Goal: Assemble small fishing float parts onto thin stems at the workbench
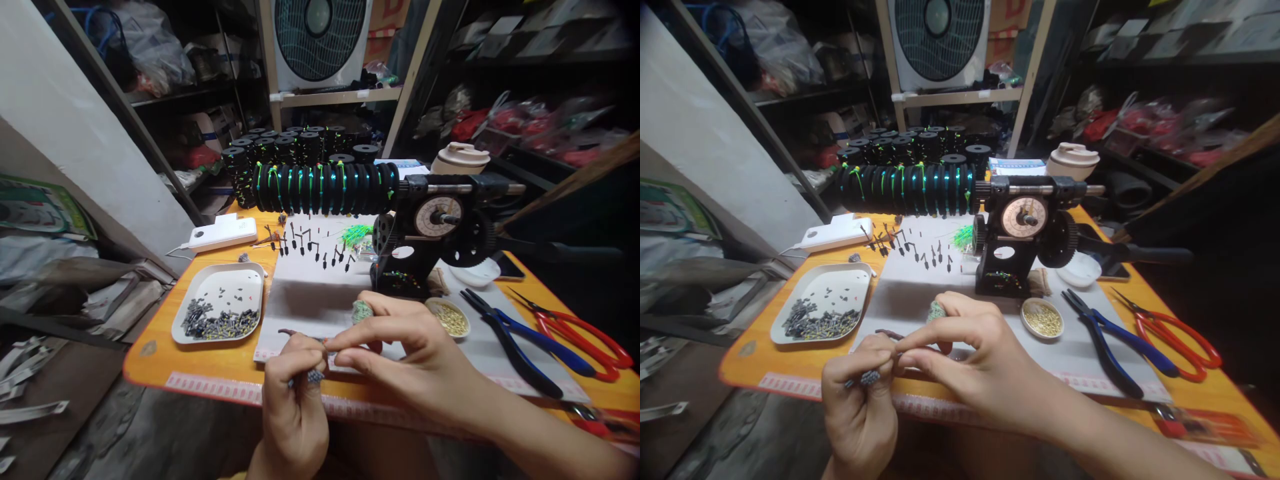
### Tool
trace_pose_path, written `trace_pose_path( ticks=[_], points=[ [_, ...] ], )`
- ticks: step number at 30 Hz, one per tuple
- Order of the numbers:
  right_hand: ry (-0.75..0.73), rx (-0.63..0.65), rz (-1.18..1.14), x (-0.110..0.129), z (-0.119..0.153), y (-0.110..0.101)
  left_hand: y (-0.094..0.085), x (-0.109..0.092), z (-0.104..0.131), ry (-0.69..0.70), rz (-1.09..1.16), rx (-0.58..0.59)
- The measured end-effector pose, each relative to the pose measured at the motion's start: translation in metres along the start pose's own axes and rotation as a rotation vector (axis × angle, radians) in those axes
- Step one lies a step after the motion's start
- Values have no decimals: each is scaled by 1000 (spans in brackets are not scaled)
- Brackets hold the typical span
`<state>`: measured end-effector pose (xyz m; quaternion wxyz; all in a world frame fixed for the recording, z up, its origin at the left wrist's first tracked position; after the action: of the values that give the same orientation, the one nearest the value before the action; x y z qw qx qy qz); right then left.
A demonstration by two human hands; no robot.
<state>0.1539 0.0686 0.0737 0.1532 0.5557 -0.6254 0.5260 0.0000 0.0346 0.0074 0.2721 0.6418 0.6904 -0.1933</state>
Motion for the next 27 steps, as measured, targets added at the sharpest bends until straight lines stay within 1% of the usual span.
trace_pose_path(
  ticks=[3, 4, 6, 8, 12, 15, 17, 20, 21, 24, 26, 27],
  points=[
    [-10, -14, 24, 1, 2, 2, 4, -4, -1, -45, 11, -19],
    [-15, -15, 37, 1, 3, 4, 6, -5, -2, -78, 23, -50],
    [-28, -13, 68, 2, 5, 6, 9, -8, -3, -135, 61, -149],
    [-40, -15, 94, 2, 6, 8, 11, -10, -4, -151, 98, -244],
    [-61, 2, 78, 2, 5, 5, 11, -10, -6, -169, 137, -318],
    [-107, 34, 80, 4, 2, 2, 6, -13, -11, -139, 150, -394],
    [-164, 54, 103, 6, 2, 1, 4, -16, -15, -117, 147, -436],
    [-271, 56, 199, 6, 1, 0, 4, -21, -17, -121, 114, -460],
    [-312, 40, 254, 5, 1, -1, 4, -23, -16, -116, 90, -470],
    [-418, -65, 444, 1, 1, -6, 1, -31, -8, -19, -15, -522],
    [-462, -136, 524, 0, 2, -9, -3, -35, -3, 24, -80, -541],
    [-482, -139, 541, 0, 3, -8, -5, -37, -1, 29, -102, -545]
  ],
)
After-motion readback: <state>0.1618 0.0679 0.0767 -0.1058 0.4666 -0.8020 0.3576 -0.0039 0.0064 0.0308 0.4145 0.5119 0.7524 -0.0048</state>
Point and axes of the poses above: each hand's wrist, its own z-axis away from the middle knuckle, its own y-axis out of the palm, x = y × z, the point moved 3 cm from there along -z, towards the middle knuckle, and after that the axes turned 6 degrees about y, right-handed, at the moved point
